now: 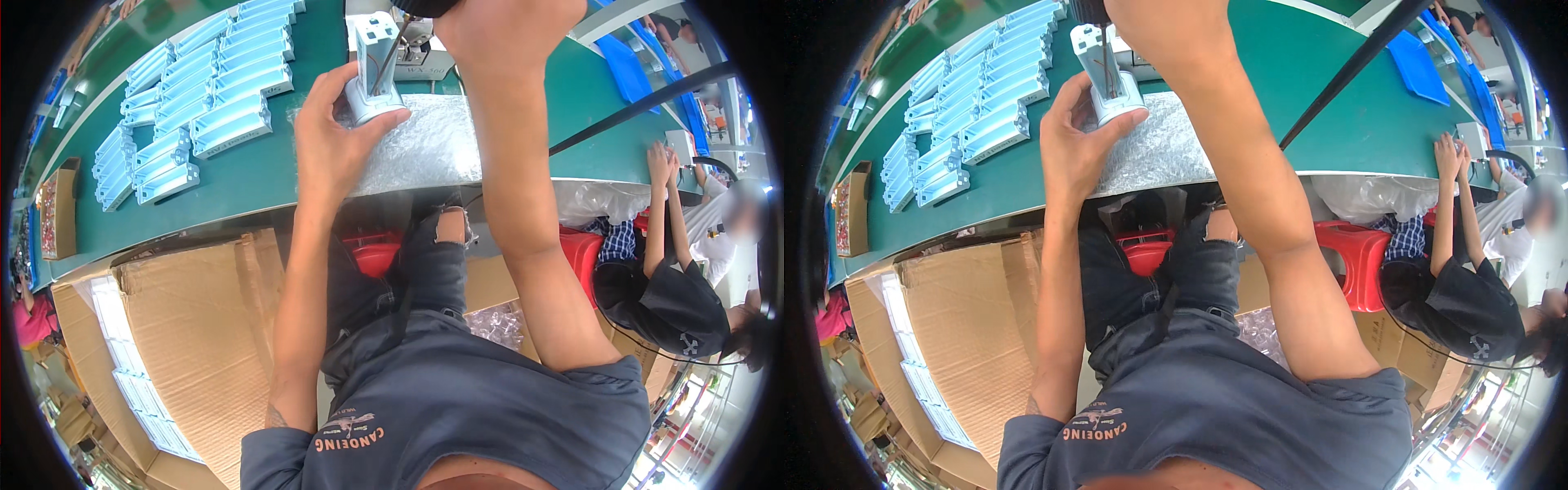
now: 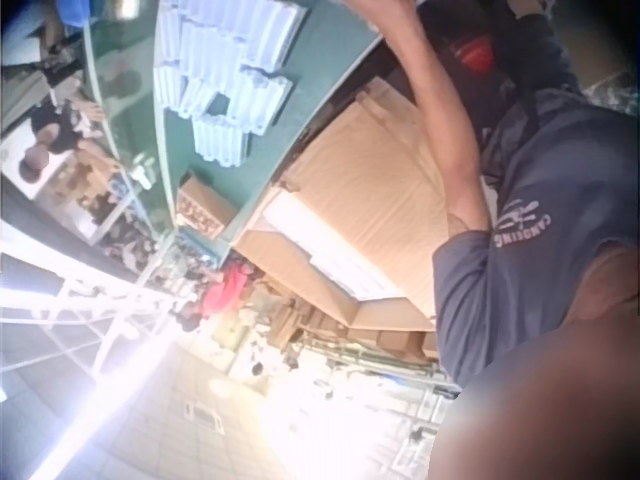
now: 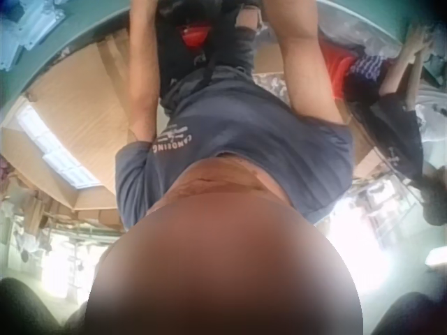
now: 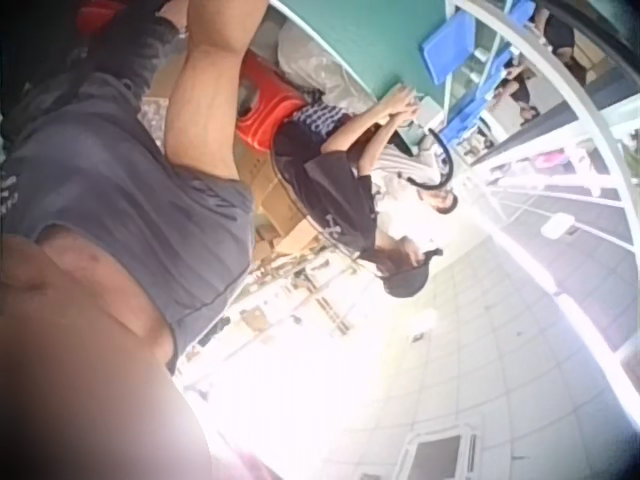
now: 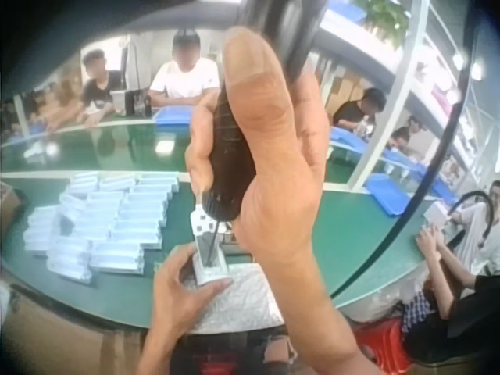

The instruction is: Unpacking plastic fan housings from a box and using a benchtop press tool to assemble internal components into them on an electronics production floor.

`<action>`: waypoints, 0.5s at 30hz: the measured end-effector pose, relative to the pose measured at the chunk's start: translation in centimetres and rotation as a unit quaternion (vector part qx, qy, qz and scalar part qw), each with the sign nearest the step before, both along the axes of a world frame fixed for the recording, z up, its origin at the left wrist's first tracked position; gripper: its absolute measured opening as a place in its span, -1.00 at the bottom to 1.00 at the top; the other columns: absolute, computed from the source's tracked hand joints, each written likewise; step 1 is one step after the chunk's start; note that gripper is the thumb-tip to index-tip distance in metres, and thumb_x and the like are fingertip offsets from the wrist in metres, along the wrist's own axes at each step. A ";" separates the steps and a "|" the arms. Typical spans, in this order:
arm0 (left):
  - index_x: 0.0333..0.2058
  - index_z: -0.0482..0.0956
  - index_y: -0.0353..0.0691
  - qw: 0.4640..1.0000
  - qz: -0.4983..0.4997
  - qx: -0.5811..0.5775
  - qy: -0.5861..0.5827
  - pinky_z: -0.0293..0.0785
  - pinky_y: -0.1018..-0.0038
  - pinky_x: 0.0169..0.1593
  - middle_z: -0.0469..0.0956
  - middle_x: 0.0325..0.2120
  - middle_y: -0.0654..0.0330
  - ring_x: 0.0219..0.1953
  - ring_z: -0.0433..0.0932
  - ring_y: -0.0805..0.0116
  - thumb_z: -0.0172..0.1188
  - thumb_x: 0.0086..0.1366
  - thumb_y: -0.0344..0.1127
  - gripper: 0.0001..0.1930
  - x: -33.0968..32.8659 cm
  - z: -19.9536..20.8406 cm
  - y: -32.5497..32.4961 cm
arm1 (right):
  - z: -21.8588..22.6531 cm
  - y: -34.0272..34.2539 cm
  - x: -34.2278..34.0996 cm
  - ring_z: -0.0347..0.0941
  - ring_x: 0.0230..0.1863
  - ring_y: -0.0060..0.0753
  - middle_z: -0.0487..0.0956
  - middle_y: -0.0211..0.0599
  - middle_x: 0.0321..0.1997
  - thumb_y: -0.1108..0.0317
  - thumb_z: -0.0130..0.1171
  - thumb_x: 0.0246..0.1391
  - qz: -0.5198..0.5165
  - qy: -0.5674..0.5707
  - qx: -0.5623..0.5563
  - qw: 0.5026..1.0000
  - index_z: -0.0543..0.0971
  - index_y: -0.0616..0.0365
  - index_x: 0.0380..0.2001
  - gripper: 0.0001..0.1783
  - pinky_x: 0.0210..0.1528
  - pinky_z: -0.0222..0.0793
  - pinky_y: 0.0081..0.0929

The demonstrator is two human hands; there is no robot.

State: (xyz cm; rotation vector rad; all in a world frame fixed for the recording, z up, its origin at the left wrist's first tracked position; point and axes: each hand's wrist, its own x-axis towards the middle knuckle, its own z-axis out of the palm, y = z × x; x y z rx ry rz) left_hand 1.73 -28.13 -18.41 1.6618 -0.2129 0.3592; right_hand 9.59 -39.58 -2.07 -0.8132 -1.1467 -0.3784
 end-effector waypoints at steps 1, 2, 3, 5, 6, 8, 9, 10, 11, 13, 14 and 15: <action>0.03 0.57 -0.41 1.000 -0.001 -0.003 -0.004 0.53 0.42 -0.02 0.60 -0.16 0.13 -0.17 0.60 0.30 0.63 -0.03 -0.40 -0.37 0.0 0.2 0.1 | 0.0 0.1 0.1 0.39 -0.69 -0.56 0.54 -0.25 -0.50 0.12 0.09 0.45 0.001 0.003 0.000 1.000 0.41 0.20 0.08 -0.62 -0.65 0.32 -0.62; 0.03 0.58 -0.41 1.000 -0.001 -0.006 -0.009 0.53 0.42 -0.02 0.60 -0.16 0.13 -0.17 0.60 0.31 0.63 -0.04 -0.40 -0.37 -0.1 0.2 0.1 | -0.1 0.3 0.3 0.39 -0.69 -0.56 0.54 -0.25 -0.50 0.12 0.09 0.45 0.001 -0.001 -0.002 1.000 0.41 0.20 0.08 -0.62 -0.65 0.32 -0.62; 0.03 0.58 -0.41 1.000 -0.001 -0.006 -0.007 0.53 0.42 -0.02 0.60 -0.16 0.13 -0.17 0.60 0.31 0.63 -0.04 -0.40 -0.37 -0.1 0.2 0.3 | -0.1 0.4 0.3 0.39 -0.69 -0.56 0.54 -0.25 -0.51 0.12 0.09 0.45 0.001 -0.005 -0.004 1.000 0.41 0.21 0.08 -0.62 -0.65 0.32 -0.63; 0.04 0.59 -0.40 1.000 -0.006 -0.007 -0.009 0.53 0.42 -0.01 0.60 -0.15 0.13 -0.17 0.61 0.32 0.63 -0.04 -0.41 -0.37 0.1 0.5 -0.3 | 0.3 -0.1 0.4 0.38 -0.69 -0.56 0.54 -0.25 -0.51 0.12 0.09 0.45 -0.010 -0.019 -0.012 1.000 0.41 0.21 0.09 -0.62 -0.65 0.32 -0.63; 0.04 0.59 -0.40 1.000 -0.011 -0.009 -0.011 0.53 0.42 -0.01 0.60 -0.15 0.13 -0.17 0.61 0.32 0.63 -0.04 -0.41 -0.37 0.2 0.6 -0.6 | 0.5 -0.4 0.4 0.38 -0.69 -0.57 0.54 -0.25 -0.51 0.13 0.09 0.46 -0.016 -0.028 -0.016 0.999 0.41 0.21 0.09 -0.62 -0.64 0.32 -0.63; 0.04 0.59 -0.38 1.000 0.006 0.008 -0.017 0.53 0.42 -0.01 0.61 -0.13 0.13 -0.16 0.61 0.32 0.62 -0.04 -0.42 -0.37 0.2 0.2 -0.3 | 0.3 0.0 0.5 0.38 -0.69 -0.57 0.54 -0.26 -0.52 0.13 0.08 0.46 -0.015 -0.045 -0.015 0.999 0.41 0.21 0.10 -0.61 -0.64 0.31 -0.64; 0.04 0.59 -0.38 1.000 0.006 0.010 -0.021 0.53 0.42 -0.01 0.61 -0.13 0.13 -0.16 0.61 0.32 0.62 -0.04 -0.42 -0.37 0.2 0.2 -0.1 | 0.3 0.2 0.5 0.37 -0.69 -0.57 0.53 -0.26 -0.52 0.13 0.08 0.46 -0.015 -0.056 -0.015 0.998 0.40 0.22 0.10 -0.61 -0.64 0.31 -0.64; 0.04 0.59 -0.37 1.000 0.005 0.006 -0.011 0.52 0.42 -0.01 0.61 -0.13 0.13 -0.16 0.61 0.31 0.62 -0.04 -0.41 -0.37 0.1 0.2 0.0 | 0.1 0.5 0.3 0.37 -0.69 -0.57 0.53 -0.26 -0.52 0.13 0.08 0.46 -0.015 -0.060 -0.013 0.998 0.40 0.22 0.10 -0.61 -0.64 0.31 -0.64; 0.04 0.59 -0.37 1.000 0.000 -0.001 -0.003 0.52 0.41 -0.01 0.62 -0.12 0.12 -0.16 0.61 0.31 0.62 -0.04 -0.41 -0.37 0.1 0.3 -0.1 | -0.3 0.8 0.0 0.37 -0.69 -0.58 0.53 -0.27 -0.52 0.14 0.08 0.46 -0.065 -0.025 -0.019 0.997 0.40 0.22 0.10 -0.62 -0.63 0.31 -0.65; 0.04 0.59 -0.38 1.000 0.005 0.017 -0.010 0.52 0.41 -0.01 0.62 -0.12 0.12 -0.16 0.61 0.31 0.62 -0.04 -0.41 -0.37 -0.1 0.3 -0.1 | 0.4 0.5 -1.1 0.38 -0.67 -0.60 0.52 -0.31 -0.53 0.17 0.07 0.46 -0.047 0.055 -0.012 0.997 0.42 0.21 0.07 -0.66 -0.62 0.30 -0.67; 0.05 0.59 -0.38 0.999 0.013 0.034 -0.009 0.52 0.41 0.00 0.62 -0.12 0.12 -0.15 0.61 0.31 0.62 -0.03 -0.41 -0.37 -0.2 0.2 0.1 | 0.9 -0.3 -0.9 0.38 -0.67 -0.60 0.52 -0.31 -0.53 0.17 0.07 0.46 -0.050 0.047 -0.010 0.998 0.42 0.21 0.07 -0.66 -0.62 0.30 -0.67; 0.05 0.58 -0.38 0.999 0.018 0.044 -0.001 0.52 0.41 0.00 0.61 -0.11 0.12 -0.14 0.60 0.31 0.63 -0.03 -0.40 -0.36 -0.1 0.1 0.3 | 1.3 -1.3 -0.3 0.39 -0.66 -0.59 0.51 -0.32 -0.53 0.19 0.08 0.46 -0.042 0.009 -0.009 0.999 0.43 0.20 0.05 -0.69 -0.62 0.31 -0.68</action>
